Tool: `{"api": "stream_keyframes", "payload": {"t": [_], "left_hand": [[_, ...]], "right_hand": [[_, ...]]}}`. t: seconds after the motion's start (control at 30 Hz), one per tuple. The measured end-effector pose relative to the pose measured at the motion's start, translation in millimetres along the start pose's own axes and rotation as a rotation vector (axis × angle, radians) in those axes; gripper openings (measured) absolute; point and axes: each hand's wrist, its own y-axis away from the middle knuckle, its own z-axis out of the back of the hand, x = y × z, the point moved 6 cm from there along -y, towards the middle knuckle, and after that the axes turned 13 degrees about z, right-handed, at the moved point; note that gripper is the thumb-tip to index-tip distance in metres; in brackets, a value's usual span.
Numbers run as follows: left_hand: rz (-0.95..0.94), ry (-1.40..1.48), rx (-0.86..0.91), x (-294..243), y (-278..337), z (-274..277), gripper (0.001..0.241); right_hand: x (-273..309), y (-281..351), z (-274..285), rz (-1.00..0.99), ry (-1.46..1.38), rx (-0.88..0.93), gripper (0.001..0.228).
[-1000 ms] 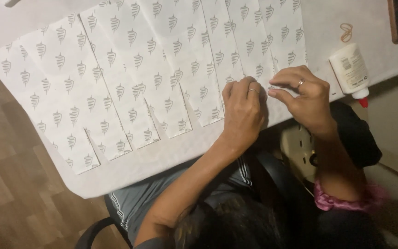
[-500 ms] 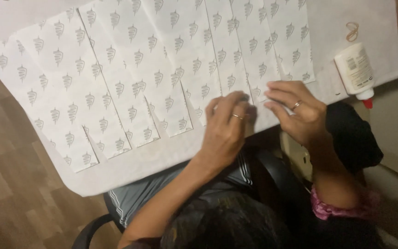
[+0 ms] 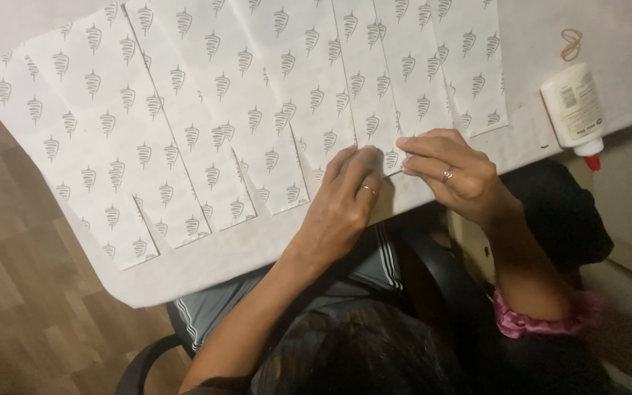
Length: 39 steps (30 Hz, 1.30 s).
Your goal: Folding printed paper strips and applying glue to assemble them into stacks.
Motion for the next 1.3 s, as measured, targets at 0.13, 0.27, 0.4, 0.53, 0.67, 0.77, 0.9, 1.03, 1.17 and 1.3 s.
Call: {"api": "stream_keyframes", "payload": {"t": [0.13,0.27,0.4,0.53,0.67,0.77,0.9,1.03,1.17,1.3], "left_hand": [[-0.030,-0.030,-0.002,-2.8,3.5,-1.5,0.006],[-0.014,-0.028,0.033,-1.3,3.8,-6.9,0.009],[0.096,0.013,0.011,9.3,3.2,-16.9,0.011],[0.188,0.046,-0.025,7.9,-3.5,-12.5,0.004],[0.279,0.121,-0.041,16.2,-3.4,-16.8,0.009],[0.316,0.160,-0.043,17.8,-4.9,-17.0,0.011],[0.375,0.228,-0.046,16.6,-2.1,-16.5,0.010],[0.404,0.271,-0.036,15.6,-6.3,-10.4,0.010],[0.419,0.232,-0.041,13.2,-3.7,-17.0,0.006],[0.329,0.064,-0.118,15.5,-1.0,-34.6,0.005]], "right_hand": [[-2.8,9.1,-5.5,0.023,0.055,0.015,0.002],[-4.1,10.7,-9.4,-0.026,0.052,0.007,0.002],[-7.3,8.9,-10.4,-0.159,0.038,-0.030,0.007],[-8.0,12.5,-11.7,-0.253,0.078,-0.033,0.010],[-6.1,7.0,-9.6,-0.295,0.089,-0.066,0.014],[-1.2,1.0,-13.0,-0.315,0.095,-0.114,0.017],[-1.0,6.4,-22.3,-0.344,0.111,-0.114,0.021],[-8.9,8.5,-16.2,-0.356,0.053,-0.085,0.011],[-6.6,11.1,-18.0,-0.335,0.063,-0.086,0.009],[-7.9,10.6,-17.7,-0.315,0.090,-0.057,0.012]]}}
